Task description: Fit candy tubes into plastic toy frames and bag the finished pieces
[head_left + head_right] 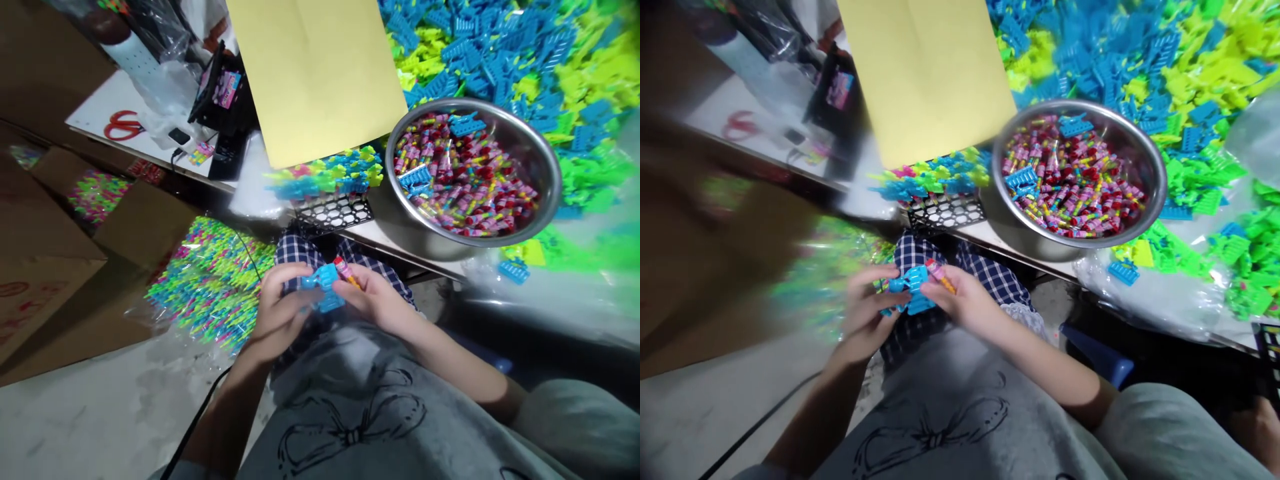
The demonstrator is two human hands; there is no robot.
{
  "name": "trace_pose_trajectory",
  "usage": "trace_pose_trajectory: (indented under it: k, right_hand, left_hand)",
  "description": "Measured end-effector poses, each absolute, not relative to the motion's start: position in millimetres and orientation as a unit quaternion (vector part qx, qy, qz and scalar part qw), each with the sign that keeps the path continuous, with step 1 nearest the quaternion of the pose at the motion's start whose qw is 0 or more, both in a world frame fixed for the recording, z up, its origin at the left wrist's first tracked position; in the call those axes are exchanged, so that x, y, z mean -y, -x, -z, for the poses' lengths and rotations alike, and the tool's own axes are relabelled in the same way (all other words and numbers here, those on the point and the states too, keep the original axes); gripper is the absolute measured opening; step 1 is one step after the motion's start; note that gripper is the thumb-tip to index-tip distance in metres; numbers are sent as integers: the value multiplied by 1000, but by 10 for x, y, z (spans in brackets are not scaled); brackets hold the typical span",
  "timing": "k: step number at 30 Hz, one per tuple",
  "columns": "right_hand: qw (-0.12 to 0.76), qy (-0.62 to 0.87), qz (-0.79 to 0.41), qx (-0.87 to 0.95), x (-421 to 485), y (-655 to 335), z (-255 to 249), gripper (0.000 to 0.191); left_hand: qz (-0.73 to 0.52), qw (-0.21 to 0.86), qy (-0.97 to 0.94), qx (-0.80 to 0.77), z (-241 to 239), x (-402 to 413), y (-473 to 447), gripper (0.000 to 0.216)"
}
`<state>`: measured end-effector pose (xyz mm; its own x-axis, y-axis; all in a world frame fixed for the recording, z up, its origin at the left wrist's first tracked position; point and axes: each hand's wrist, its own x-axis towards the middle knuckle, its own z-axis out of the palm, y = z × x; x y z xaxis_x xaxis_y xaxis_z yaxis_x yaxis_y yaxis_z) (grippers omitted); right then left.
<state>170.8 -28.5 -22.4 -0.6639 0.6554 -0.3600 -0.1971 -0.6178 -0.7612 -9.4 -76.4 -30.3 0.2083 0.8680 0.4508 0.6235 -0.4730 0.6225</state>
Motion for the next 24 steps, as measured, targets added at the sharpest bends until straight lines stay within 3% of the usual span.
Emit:
trace_pose_trajectory:
  k: [3, 6, 10, 13, 16, 20, 24]
  right_hand:
    - [260, 332, -821, 385, 284, -1644, 255, 23]
    - [273, 370, -776, 432, 283, -1608, 288, 20]
    - [248, 355, -754, 493, 317, -1578, 291, 19]
    - [241, 346, -749, 511, 331, -1616, 289, 28]
    - [268, 386, -686, 556, 304, -1708, 307, 38]
    - [255, 394, -653, 595, 259, -1804, 322, 22]
    - [223, 400, -689, 562, 247, -1837, 321, 22]
  left_hand:
    - [-484, 251, -656, -522, 378, 821, 31, 30]
    - [-612, 412, -412, -535, 438, 848, -53, 32]
    - [-546, 572, -284, -542, 397, 859, -180, 32]
    - [-476, 601, -292, -572, 333, 852, -231, 26]
    - [-485, 596, -271, -580, 307, 841, -222, 25]
    - [-501, 594, -253, -576, 307, 836, -181, 27]
    - [-503, 618, -246, -552, 287, 844, -167, 25]
